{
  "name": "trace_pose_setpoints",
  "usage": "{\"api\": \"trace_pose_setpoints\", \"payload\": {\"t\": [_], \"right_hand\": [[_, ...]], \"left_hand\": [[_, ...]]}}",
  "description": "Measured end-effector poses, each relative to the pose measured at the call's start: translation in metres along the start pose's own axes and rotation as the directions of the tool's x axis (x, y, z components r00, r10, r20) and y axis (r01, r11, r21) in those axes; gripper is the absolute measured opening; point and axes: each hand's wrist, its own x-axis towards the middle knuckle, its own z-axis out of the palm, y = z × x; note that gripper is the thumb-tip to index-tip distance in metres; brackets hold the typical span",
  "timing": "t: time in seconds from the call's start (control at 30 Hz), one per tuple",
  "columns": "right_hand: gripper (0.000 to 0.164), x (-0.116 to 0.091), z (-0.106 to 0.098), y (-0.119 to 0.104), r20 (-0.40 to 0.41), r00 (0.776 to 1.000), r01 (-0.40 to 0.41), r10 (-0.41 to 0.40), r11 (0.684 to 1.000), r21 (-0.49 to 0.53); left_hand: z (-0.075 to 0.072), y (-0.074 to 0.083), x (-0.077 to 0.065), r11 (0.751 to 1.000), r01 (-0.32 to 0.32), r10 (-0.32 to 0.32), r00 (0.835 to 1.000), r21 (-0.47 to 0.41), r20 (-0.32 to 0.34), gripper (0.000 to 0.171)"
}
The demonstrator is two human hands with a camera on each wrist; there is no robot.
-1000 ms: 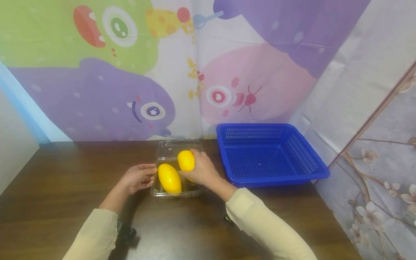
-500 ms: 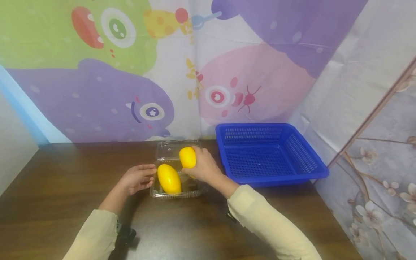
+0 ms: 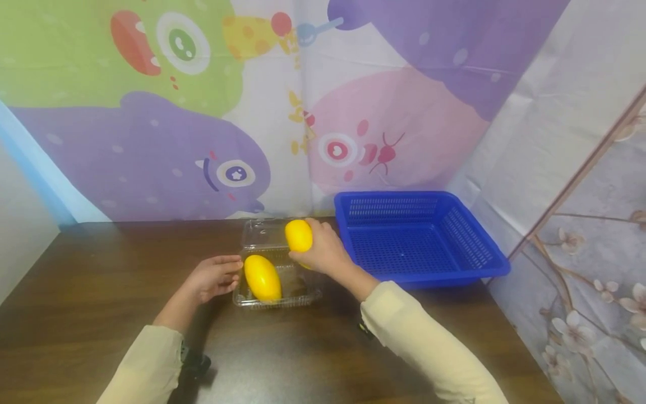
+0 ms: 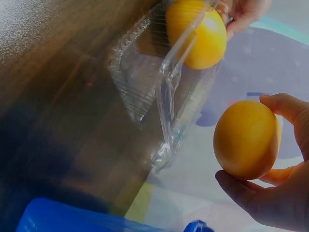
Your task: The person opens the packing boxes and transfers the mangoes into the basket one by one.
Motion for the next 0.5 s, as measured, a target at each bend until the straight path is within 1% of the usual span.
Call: {"api": "trace_pose_setpoints", "payload": {"t": [0.13,0.33,0.5], "right_hand": [[0.079,0.0,-0.006,0.003,-0.01,1.0,-0.011,0.011,1.0,-0.001],[0.078,0.003,-0.013,0.008,-0.023,1.0,-0.003,0.003,1.0,0.003],[0.078,0.004,-0.019,0.01,-0.049,0.999,0.008,-0.007,1.0,0.014]], "left_hand": [[-0.001,0.0,0.0,1.0,0.0,0.0,1.0,-0.003,0.004,0.053],[-0.001,0.0,0.001,1.0,-0.006,0.006,1.0,0.001,0.004,0.053],[-0.002,-0.001,0.001,1.0,-0.004,0.004,1.0,-0.002,0.007,0.053]]}}
